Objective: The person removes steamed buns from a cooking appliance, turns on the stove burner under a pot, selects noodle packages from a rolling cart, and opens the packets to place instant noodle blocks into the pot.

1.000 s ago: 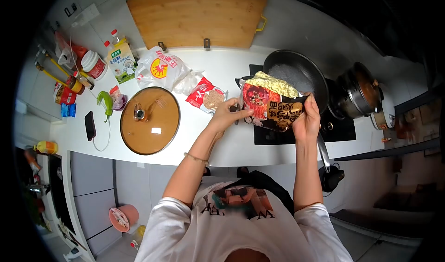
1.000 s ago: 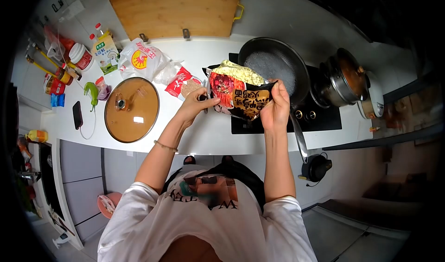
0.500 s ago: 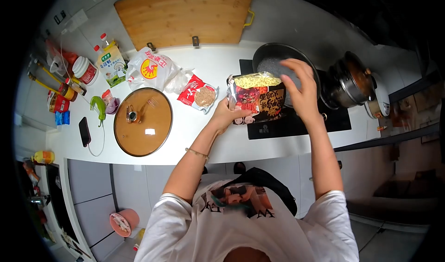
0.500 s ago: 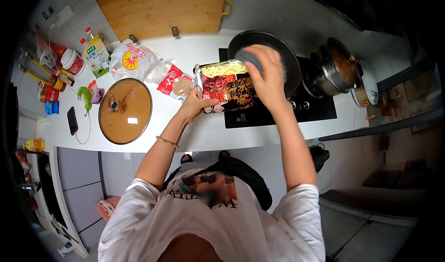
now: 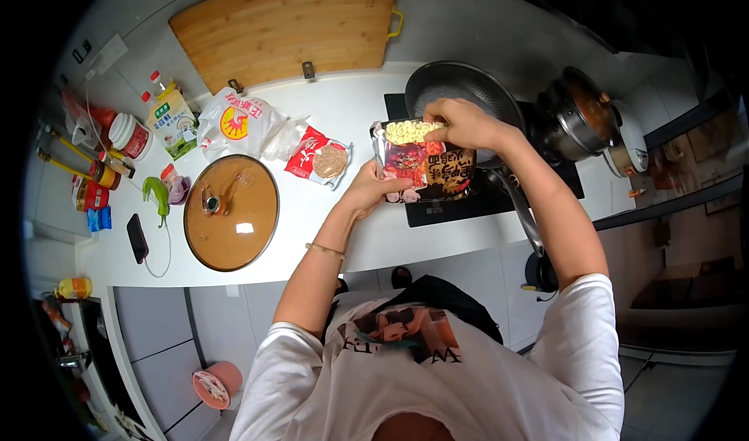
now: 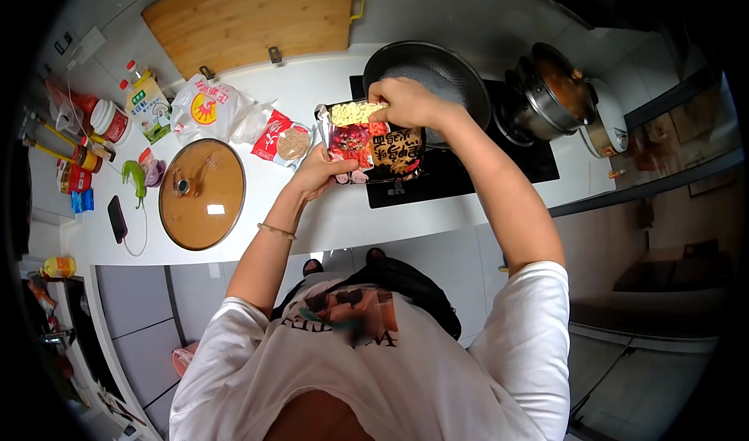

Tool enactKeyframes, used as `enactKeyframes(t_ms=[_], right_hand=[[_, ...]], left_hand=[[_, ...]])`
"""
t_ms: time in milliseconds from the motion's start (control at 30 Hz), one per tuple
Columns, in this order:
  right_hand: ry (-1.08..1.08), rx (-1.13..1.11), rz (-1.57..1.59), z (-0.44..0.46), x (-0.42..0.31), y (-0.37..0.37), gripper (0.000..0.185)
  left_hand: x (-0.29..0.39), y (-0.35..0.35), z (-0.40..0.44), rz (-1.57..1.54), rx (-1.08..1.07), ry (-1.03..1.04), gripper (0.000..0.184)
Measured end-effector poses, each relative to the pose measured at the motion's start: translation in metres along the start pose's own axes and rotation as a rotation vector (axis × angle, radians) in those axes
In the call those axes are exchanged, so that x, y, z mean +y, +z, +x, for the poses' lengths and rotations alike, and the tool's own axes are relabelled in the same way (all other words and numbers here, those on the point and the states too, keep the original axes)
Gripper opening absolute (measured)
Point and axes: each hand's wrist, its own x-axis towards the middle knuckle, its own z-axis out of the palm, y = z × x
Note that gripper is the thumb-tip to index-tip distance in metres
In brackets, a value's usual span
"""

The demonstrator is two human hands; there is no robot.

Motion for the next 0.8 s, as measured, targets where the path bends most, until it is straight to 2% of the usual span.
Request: enactKeyframes(t_ms=[267, 500, 567, 767, 800], right_hand=[[-0.079, 0.152, -0.033, -0.002, 0.010, -0.012, 0.027], [-0.085, 0.385, 0.034, -0.006, 0.020, -0.034, 0.024], [-0.001, 0.438, 0.135, -0.009, 0.023, -0.041, 0.023], [0.050, 0.622, 0.172, -0.008, 0.053, -0.058, 0.029], [0.035, 0.716, 0.204, -0.005, 0.067, -0.057, 0.026]], left_hand=[[0.011, 0.004, 0.012, -0.021, -0.002, 0.003, 0.040], [0.015, -0.002, 0.038, 0.043, 0.022, 0.058, 0.040], [0.015, -0.001, 0.041, 0.038, 0.033, 0.075, 0.039], [0.007, -0.009, 0.047, 0.078, 0.088, 0.051, 0.038], [0.006, -0.009, 0.047, 0.039, 0.084, 0.083, 0.037]])
